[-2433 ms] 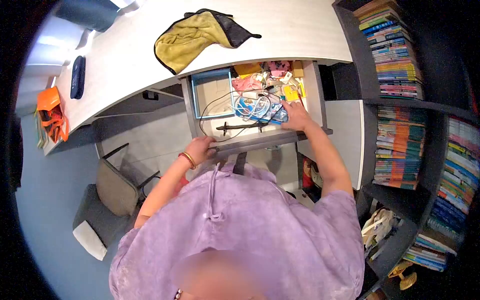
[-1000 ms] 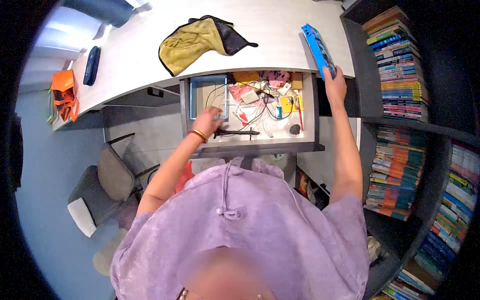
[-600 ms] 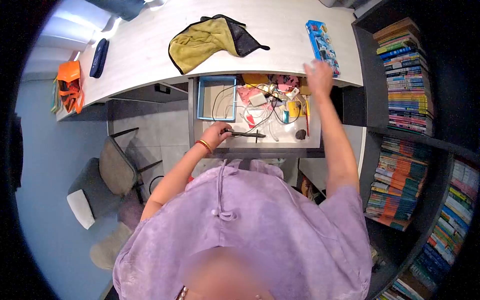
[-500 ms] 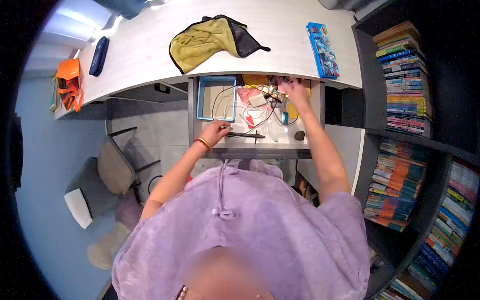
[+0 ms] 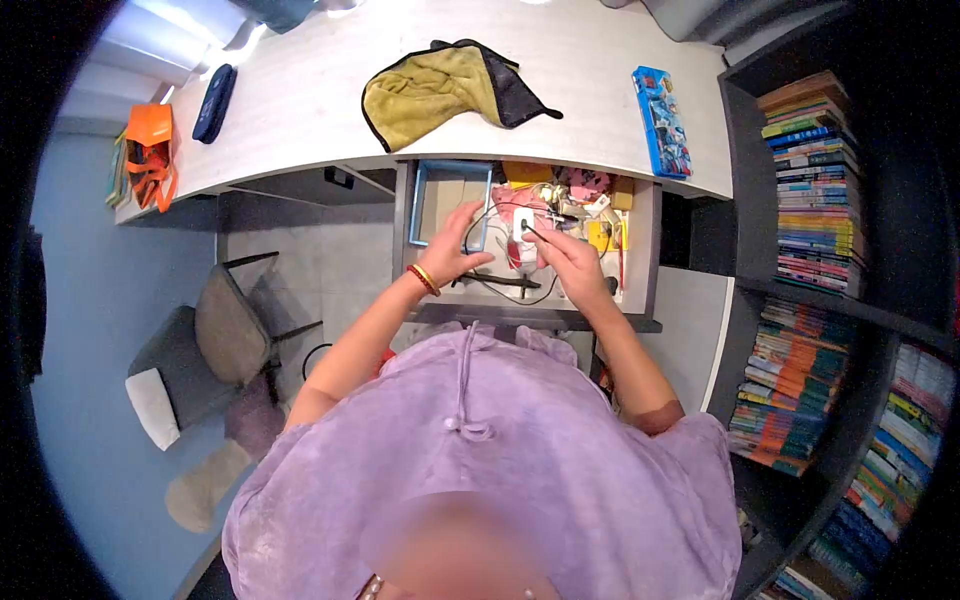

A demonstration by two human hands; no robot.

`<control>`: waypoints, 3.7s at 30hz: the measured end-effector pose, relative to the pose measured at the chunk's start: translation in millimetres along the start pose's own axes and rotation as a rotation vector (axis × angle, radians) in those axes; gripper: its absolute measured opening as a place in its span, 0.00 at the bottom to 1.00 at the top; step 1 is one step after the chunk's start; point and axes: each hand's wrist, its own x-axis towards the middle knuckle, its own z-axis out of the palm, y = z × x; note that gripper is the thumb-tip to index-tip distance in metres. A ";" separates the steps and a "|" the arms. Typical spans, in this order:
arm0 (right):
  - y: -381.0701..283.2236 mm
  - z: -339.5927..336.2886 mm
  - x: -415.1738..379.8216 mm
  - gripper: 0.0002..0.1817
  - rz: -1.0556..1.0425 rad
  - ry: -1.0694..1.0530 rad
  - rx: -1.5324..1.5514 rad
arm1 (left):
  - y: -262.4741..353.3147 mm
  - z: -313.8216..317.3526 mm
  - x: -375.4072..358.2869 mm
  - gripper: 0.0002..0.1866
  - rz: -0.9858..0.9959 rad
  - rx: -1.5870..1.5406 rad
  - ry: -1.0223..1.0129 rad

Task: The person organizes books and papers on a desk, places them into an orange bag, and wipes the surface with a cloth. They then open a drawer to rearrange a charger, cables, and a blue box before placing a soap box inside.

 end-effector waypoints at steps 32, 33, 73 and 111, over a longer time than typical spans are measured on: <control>2.4 56.5 6.4 0.09 0.027 -0.021 0.244 | 57.0 -25.3 28.0 0.19 -0.419 -1.524 0.149; 6.3 57.1 7.1 0.09 0.034 -0.015 0.235 | 62.0 -25.4 28.6 0.19 -0.400 -1.557 0.151; -62.2 15.2 42.1 0.12 0.325 -0.116 0.019 | 26.8 -9.5 10.0 0.15 -0.328 -0.128 0.178; -31.2 -19.0 97.9 0.11 0.177 -0.147 -0.349 | 56.0 -19.0 21.7 0.16 -0.325 0.139 0.025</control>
